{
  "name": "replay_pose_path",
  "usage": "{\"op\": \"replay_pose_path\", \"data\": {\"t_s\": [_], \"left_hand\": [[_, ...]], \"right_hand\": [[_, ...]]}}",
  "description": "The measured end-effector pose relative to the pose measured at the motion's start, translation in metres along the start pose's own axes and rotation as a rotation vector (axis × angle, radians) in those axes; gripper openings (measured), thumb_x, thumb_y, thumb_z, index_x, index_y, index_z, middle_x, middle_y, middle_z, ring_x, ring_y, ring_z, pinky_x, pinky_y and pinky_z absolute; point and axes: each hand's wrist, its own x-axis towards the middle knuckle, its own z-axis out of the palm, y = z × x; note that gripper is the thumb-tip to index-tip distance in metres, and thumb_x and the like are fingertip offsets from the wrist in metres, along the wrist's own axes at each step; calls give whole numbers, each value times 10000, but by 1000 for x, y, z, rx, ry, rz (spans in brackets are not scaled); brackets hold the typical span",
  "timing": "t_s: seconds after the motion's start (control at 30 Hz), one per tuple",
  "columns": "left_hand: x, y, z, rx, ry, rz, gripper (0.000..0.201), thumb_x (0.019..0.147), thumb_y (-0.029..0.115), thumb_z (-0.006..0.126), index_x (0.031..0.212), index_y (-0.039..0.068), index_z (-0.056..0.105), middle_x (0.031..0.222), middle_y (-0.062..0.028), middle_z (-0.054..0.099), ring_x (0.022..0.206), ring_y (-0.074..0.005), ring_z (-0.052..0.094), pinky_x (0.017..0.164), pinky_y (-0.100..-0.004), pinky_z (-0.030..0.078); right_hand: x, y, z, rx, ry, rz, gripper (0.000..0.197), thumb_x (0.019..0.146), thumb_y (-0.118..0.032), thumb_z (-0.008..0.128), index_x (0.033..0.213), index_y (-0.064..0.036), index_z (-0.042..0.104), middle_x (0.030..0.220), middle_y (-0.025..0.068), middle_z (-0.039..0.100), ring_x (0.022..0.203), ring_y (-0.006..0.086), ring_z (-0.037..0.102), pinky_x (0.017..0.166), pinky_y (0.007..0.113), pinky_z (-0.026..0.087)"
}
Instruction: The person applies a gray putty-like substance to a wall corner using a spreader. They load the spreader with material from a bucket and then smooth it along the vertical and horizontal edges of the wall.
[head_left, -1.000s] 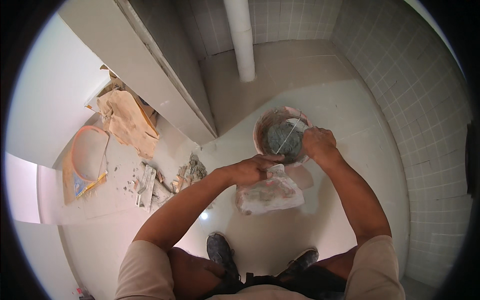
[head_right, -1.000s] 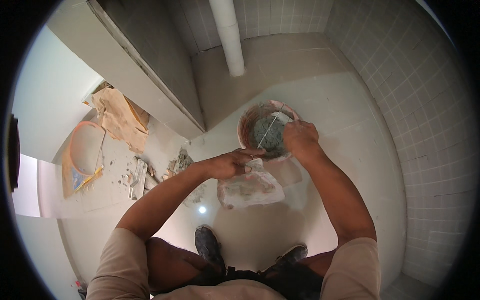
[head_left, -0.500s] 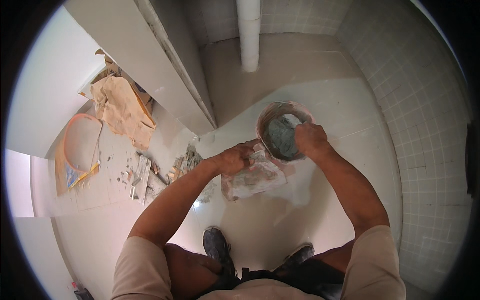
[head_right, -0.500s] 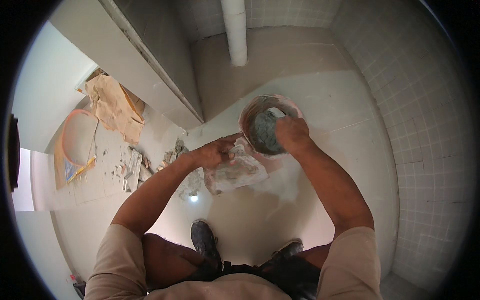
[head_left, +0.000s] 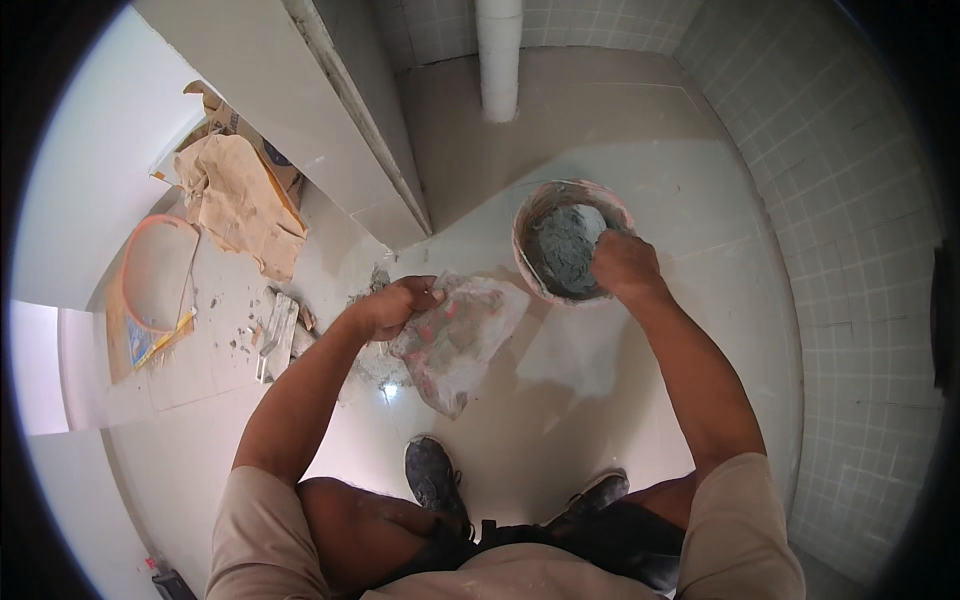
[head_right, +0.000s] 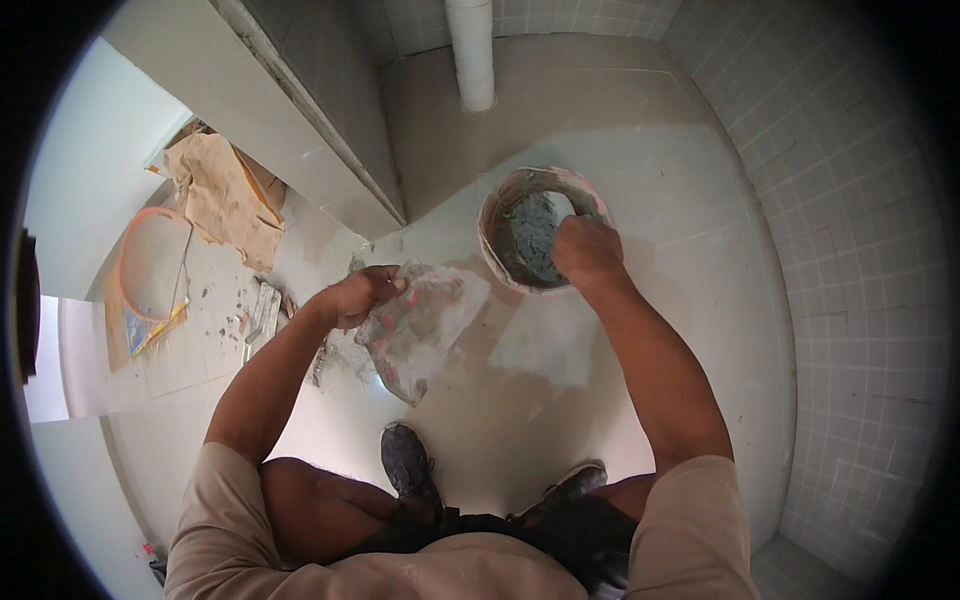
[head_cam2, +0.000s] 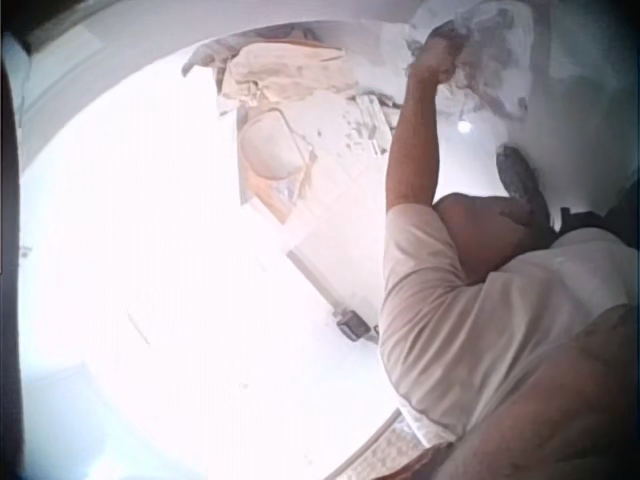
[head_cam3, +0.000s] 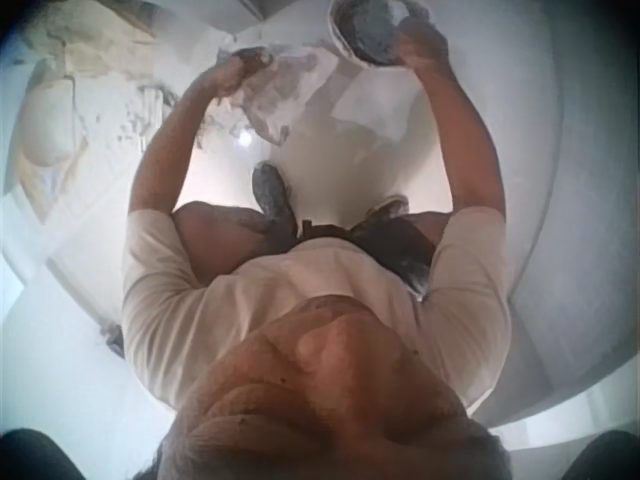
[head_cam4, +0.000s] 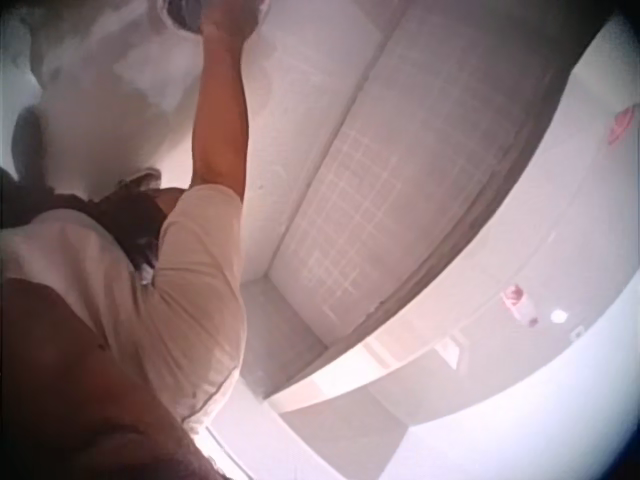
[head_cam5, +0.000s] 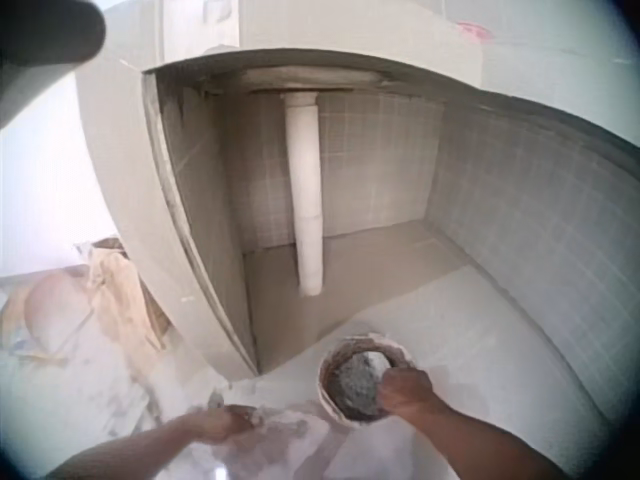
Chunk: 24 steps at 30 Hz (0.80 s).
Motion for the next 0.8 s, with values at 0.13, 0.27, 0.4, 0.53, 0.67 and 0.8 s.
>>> {"op": "replay_pose_path", "data": {"t_s": [0.13, 0.27, 0.4, 0.53, 0.67, 0.8], "left_hand": [[-5, 4, -16, -214, -13, -42, 369, 982, 157, 572, 1310, 8, 493, 1211, -71, 608, 1097, -169, 603, 905, -337, 537], [-13, 6, -23, -256, -1, 80, 391, 945, 78, 598, 1315, 13, 489, 1215, -66, 609, 1066, -169, 620, 886, -329, 544], [-16, 4, -31, -311, -41, 171, 448, 890, 4, 613, 1320, 28, 487, 1196, -66, 618, 1030, -170, 634, 843, -312, 562], [-24, 15, -15, -359, -30, 186, 447, 874, -6, 607, 1306, 31, 496, 1105, -60, 638, 950, -160, 652, 776, -309, 580], [-30, 18, -8, -416, -44, 206, 391, 880, 0, 597, 1262, 37, 520, 1042, -60, 636, 862, -156, 662, 706, -307, 587], [-31, 10, -24, -421, -12, 184, 364, 903, 11, 575, 1264, 41, 530, 1113, -99, 635, 932, -203, 663, 777, -359, 588]], "right_hand": [[2, -13, 12, -161, -118, -147, 236, 819, -164, 592, 966, -42, 730, 1030, 197, 714, 998, 339, 693, 843, 424, 551], [3, -16, 4, -181, -248, -200, 255, 805, -156, 580, 978, -39, 727, 1030, 203, 713, 980, 353, 697, 820, 427, 562], [15, -2, -10, 97, -576, 94, 262, 813, -166, 557, 954, -32, 733, 1011, 211, 714, 978, 367, 693, 832, 418, 560], [7, 1, 11, 16, -16, -24, 229, 822, -161, 562, 893, -39, 743, 985, 199, 721, 961, 357, 698, 836, 412, 557], [-2, -11, 17, -180, -112, -184, 230, 837, -149, 568, 955, -45, 737, 1058, 179, 714, 1000, 339, 689, 857, 424, 551], [-6, -8, -1, -95, -89, -83, 240, 835, -146, 567, 973, -42, 734, 1058, 185, 711, 1025, 336, 681, 860, 430, 549]]}}
